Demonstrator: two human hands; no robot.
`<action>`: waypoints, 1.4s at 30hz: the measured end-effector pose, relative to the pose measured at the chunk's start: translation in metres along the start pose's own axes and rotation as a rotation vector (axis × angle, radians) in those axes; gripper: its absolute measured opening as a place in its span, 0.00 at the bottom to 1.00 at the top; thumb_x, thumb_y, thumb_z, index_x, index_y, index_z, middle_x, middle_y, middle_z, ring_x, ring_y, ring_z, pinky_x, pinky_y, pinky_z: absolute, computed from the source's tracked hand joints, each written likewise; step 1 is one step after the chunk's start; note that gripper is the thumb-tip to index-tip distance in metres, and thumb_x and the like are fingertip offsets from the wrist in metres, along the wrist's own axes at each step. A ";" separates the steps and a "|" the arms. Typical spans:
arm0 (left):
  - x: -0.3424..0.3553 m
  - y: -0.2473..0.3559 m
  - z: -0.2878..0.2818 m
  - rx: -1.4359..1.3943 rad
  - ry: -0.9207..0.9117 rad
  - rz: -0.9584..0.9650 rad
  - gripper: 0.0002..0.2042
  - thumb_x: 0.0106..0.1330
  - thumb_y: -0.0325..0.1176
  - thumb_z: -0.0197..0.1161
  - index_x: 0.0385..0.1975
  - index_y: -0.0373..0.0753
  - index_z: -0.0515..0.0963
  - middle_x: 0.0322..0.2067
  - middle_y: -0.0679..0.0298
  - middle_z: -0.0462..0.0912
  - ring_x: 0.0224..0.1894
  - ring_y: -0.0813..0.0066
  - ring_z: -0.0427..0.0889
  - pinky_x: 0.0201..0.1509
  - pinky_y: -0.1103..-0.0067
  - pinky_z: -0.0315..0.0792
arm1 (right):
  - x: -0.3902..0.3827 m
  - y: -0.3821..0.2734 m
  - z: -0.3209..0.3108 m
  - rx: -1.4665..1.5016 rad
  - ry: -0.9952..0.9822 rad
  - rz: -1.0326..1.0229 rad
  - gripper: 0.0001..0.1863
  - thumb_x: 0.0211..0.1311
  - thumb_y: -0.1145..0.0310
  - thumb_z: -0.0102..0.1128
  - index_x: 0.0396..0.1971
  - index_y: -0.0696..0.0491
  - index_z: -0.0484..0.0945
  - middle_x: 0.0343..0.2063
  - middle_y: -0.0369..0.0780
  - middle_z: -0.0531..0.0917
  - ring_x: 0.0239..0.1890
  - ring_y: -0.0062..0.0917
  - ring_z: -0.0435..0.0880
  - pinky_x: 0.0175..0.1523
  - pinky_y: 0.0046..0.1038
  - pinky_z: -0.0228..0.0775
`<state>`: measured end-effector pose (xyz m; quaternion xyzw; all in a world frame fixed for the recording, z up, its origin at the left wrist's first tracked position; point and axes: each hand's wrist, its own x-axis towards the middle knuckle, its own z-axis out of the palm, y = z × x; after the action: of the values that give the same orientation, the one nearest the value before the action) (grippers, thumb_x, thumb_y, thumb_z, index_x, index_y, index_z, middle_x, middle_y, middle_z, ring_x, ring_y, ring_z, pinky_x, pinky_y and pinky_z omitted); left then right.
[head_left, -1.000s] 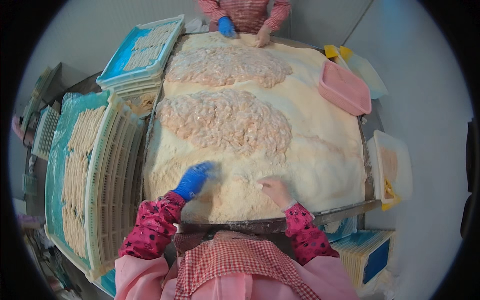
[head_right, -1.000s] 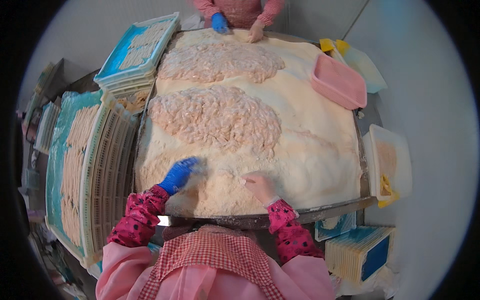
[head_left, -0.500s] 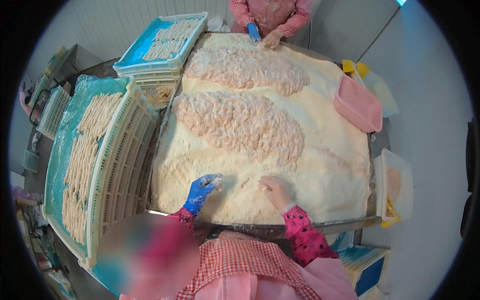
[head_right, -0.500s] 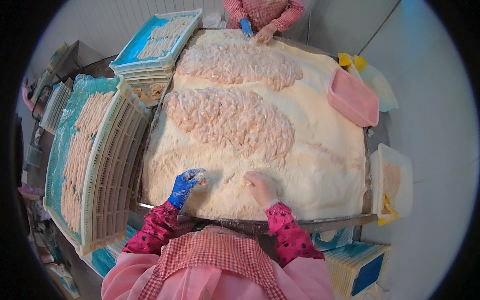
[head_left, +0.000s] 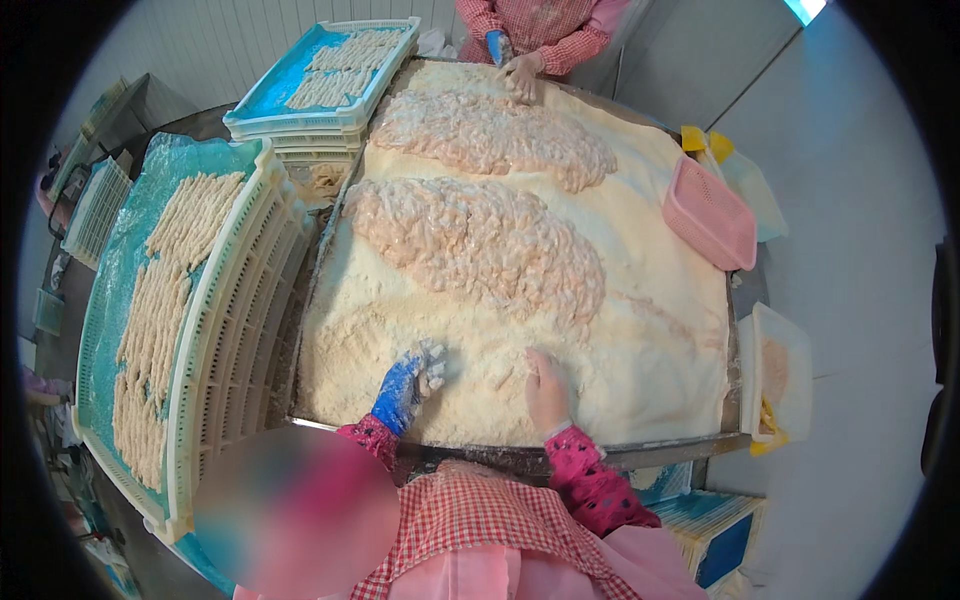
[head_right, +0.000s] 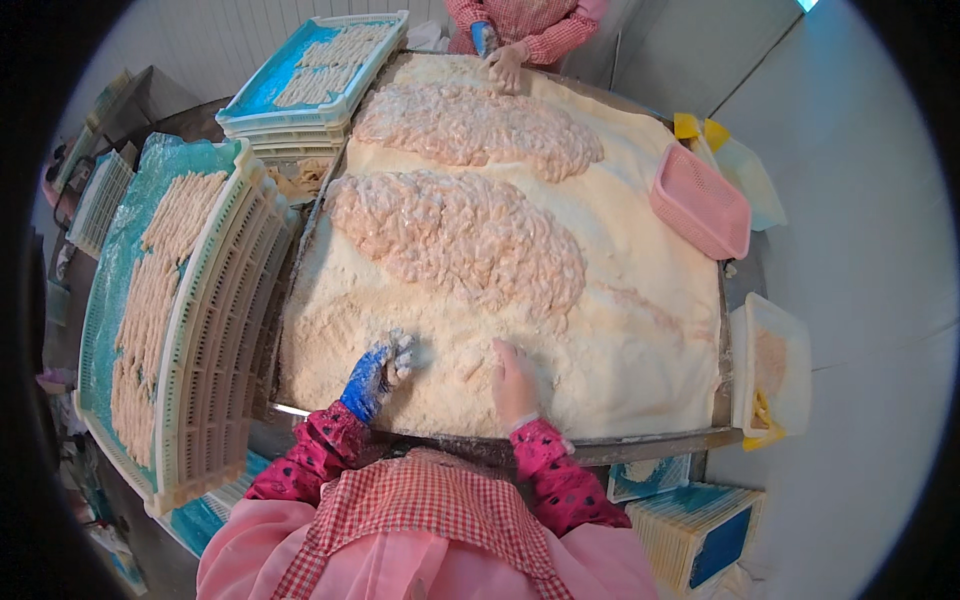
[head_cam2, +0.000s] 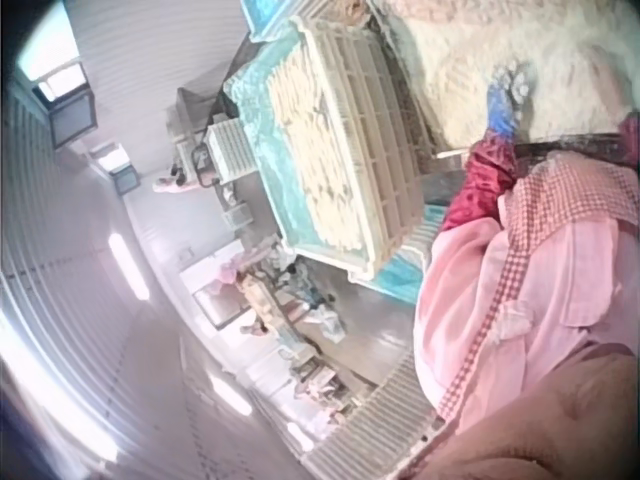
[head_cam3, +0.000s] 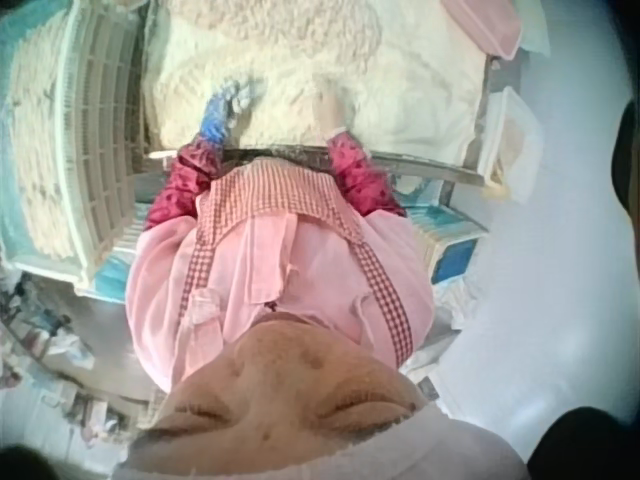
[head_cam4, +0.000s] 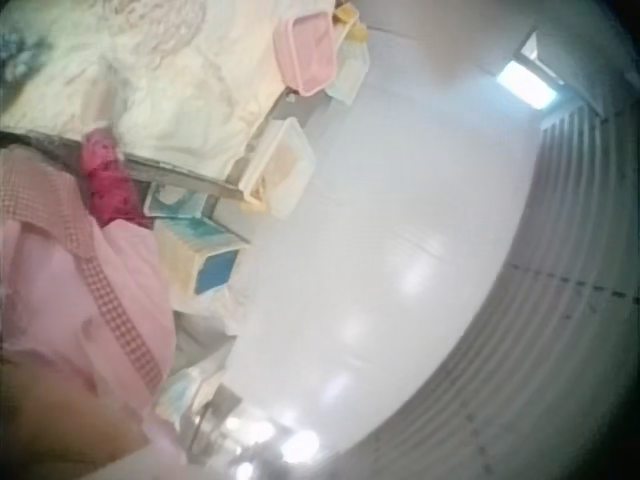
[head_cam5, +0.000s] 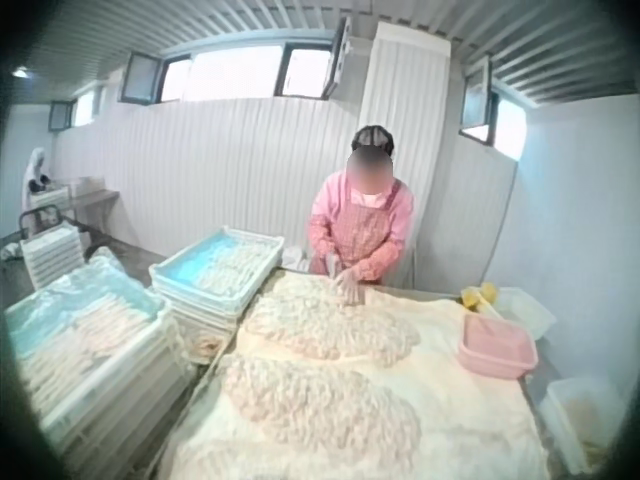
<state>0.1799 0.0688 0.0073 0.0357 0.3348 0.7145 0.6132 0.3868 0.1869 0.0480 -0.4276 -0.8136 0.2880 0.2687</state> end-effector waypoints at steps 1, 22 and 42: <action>0.000 -0.002 -0.002 -0.033 -0.014 -0.018 0.23 0.66 0.39 0.48 0.59 0.39 0.57 0.53 0.60 0.68 0.48 0.72 0.72 0.50 0.75 0.67 | -0.003 -0.008 0.003 0.004 0.001 0.118 0.15 0.46 0.81 0.52 0.38 0.55 0.74 0.34 0.45 0.78 0.39 0.36 0.76 0.46 0.32 0.68; 0.006 -0.070 0.130 -0.534 -0.296 1.167 0.26 0.66 0.47 0.39 0.62 0.43 0.52 0.63 0.64 0.54 0.66 0.71 0.47 0.68 0.70 0.35 | 0.003 -0.101 0.033 0.148 -0.246 -0.582 0.25 0.65 0.52 0.30 0.56 0.45 0.65 0.59 0.45 0.61 0.65 0.41 0.49 0.66 0.41 0.36; -0.045 0.075 0.039 -0.373 0.167 0.120 0.16 0.66 0.43 0.46 0.46 0.39 0.67 0.32 0.67 0.72 0.30 0.78 0.71 0.33 0.81 0.70 | 0.147 -0.023 0.063 -0.393 -0.073 -0.092 0.19 0.52 0.65 0.55 0.45 0.57 0.69 0.38 0.47 0.76 0.42 0.42 0.72 0.49 0.40 0.62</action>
<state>0.1447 0.0438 0.0933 -0.1178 0.2438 0.8000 0.5355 0.2593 0.2857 0.0481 -0.4234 -0.8822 0.1264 0.1630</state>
